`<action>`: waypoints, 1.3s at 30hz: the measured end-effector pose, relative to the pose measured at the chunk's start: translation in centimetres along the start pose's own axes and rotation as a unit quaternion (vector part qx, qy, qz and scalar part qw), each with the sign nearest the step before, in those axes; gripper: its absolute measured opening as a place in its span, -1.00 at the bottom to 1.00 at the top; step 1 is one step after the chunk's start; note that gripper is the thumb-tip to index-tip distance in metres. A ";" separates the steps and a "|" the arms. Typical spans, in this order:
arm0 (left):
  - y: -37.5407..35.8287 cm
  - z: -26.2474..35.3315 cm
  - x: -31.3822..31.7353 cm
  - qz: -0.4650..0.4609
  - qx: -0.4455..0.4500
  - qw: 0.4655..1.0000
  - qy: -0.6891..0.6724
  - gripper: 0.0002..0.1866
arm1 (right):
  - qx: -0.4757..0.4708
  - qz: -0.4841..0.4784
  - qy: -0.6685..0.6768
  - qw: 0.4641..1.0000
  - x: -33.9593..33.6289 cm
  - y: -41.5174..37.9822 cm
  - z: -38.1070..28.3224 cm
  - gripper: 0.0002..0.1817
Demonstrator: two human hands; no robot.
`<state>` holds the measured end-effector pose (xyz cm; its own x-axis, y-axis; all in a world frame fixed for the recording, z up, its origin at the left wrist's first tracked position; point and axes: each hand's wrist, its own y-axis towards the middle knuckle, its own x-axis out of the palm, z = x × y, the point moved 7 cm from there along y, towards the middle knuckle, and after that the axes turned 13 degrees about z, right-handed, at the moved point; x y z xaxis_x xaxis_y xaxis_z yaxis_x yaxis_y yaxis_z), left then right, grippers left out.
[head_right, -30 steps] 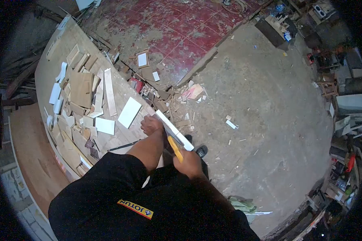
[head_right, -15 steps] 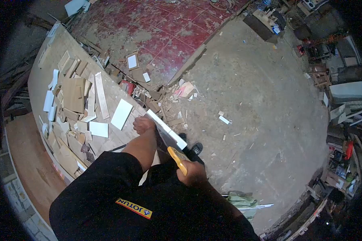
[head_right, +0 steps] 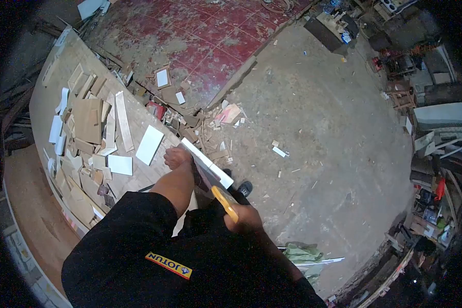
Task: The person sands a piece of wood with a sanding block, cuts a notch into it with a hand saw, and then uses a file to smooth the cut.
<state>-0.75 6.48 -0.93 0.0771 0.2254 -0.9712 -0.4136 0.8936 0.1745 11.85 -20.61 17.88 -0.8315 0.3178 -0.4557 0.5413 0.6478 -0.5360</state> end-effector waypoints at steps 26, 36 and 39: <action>0.5 0.2 0.8 0.008 0.001 0.999 -0.032 -0.69 | -0.079 0.080 -0.093 0.989 6.5 9.8 -3.0 -0.68; 0.3 -0.5 0.9 -0.026 -0.004 0.999 -0.024 -0.63 | 0.043 -0.003 -0.042 0.998 1.4 2.1 -4.1 -0.71; 0.3 -0.4 0.6 0.002 0.000 0.999 -0.035 -0.63 | -0.007 0.017 -0.085 0.996 3.7 4.7 -3.0 -0.62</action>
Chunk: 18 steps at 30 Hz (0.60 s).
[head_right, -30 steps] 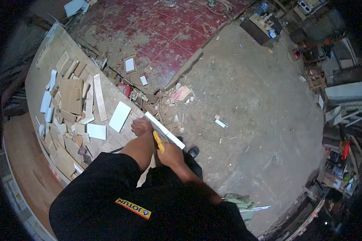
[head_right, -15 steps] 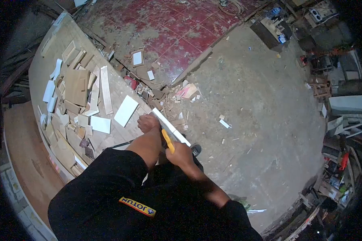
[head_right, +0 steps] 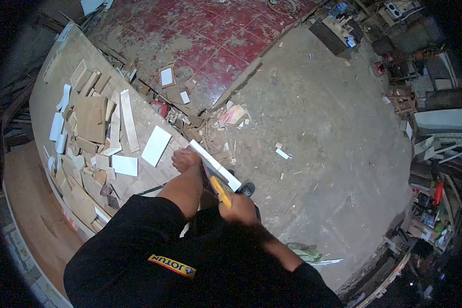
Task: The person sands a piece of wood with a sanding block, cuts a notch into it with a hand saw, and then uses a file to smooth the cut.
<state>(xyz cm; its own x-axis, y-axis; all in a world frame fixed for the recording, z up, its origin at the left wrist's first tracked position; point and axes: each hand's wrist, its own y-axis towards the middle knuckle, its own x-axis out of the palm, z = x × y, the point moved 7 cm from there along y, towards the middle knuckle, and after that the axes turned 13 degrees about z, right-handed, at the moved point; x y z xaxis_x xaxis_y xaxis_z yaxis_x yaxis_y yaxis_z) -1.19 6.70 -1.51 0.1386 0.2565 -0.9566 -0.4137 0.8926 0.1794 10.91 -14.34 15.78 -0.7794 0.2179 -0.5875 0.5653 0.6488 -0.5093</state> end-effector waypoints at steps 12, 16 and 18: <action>0.1 0.6 0.2 -0.006 0.014 1.000 -0.022 -0.66 | -0.046 0.043 0.050 0.997 2.1 2.9 -0.8 -0.61; -0.2 0.4 0.1 0.003 0.017 1.000 0.000 -0.69 | 0.060 -0.052 0.052 0.996 -4.2 -2.0 -2.4 -0.65; 0.0 0.3 0.0 0.012 0.017 1.000 0.003 -0.69 | 0.048 -0.038 0.048 0.997 -3.5 -1.9 -1.1 -0.67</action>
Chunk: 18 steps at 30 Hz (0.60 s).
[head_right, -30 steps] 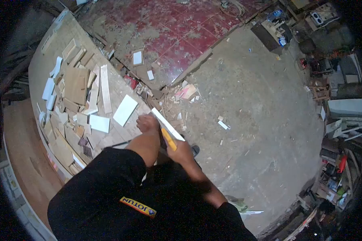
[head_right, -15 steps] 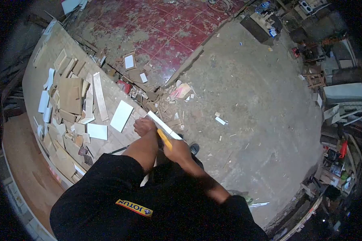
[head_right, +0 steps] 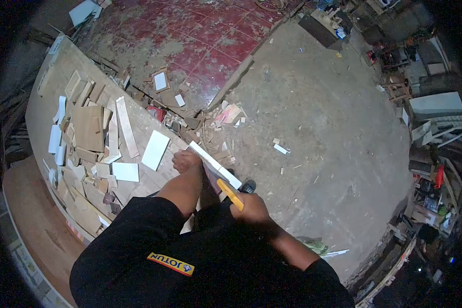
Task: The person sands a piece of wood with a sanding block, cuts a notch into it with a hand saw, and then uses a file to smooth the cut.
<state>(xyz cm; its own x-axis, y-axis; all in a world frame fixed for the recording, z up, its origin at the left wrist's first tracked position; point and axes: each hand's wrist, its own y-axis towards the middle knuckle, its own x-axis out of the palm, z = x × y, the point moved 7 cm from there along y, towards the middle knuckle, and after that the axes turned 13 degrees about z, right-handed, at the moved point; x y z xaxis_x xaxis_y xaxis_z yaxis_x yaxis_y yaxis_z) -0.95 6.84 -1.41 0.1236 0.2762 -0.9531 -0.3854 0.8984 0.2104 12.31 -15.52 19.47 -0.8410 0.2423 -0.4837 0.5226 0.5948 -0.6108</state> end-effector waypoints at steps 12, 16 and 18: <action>0.0 -0.1 0.1 -0.004 -0.023 1.000 -0.007 -0.65 | -0.147 0.120 0.007 0.982 3.0 3.5 2.0 -0.73; -0.3 -0.1 -0.5 -0.001 -0.043 0.999 0.003 -0.66 | -0.073 0.081 -0.019 0.994 -0.2 -1.1 0.7 -0.70; -0.1 0.3 -0.8 0.008 -0.043 0.999 -0.001 -0.66 | -0.057 0.055 -0.015 0.997 -0.2 -1.2 1.9 -0.69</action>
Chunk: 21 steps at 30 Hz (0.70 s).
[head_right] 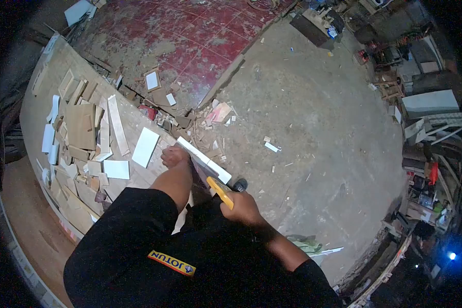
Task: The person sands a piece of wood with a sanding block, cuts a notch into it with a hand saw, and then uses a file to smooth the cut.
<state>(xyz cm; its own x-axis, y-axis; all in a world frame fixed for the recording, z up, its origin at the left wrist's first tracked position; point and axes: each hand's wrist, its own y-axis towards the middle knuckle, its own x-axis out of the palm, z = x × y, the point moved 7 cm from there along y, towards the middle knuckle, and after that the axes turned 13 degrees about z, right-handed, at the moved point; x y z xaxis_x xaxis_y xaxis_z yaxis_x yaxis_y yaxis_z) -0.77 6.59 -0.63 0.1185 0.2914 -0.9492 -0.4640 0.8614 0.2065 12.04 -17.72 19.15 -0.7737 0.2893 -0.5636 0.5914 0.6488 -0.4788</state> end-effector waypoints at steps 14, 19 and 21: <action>0.3 -0.1 0.8 -0.030 -0.001 1.000 0.008 -0.64 | -0.013 0.004 -0.011 1.000 4.4 4.1 0.1 -0.59; 0.3 0.0 0.8 -0.052 0.020 0.998 0.002 -0.63 | 0.008 0.008 0.009 1.000 1.2 1.6 0.7 -0.73; 0.4 0.1 0.5 -0.048 0.004 0.999 0.004 -0.62 | -0.051 0.044 0.008 0.998 2.6 3.9 0.4 -0.72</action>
<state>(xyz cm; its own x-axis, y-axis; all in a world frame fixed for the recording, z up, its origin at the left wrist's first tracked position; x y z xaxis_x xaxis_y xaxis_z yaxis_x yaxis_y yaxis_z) -0.80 7.07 -0.99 0.1555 0.2033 -0.9667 -0.4432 0.8889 0.1157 12.39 -14.70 15.55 -0.7236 0.3583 -0.5900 0.6318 0.6881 -0.3569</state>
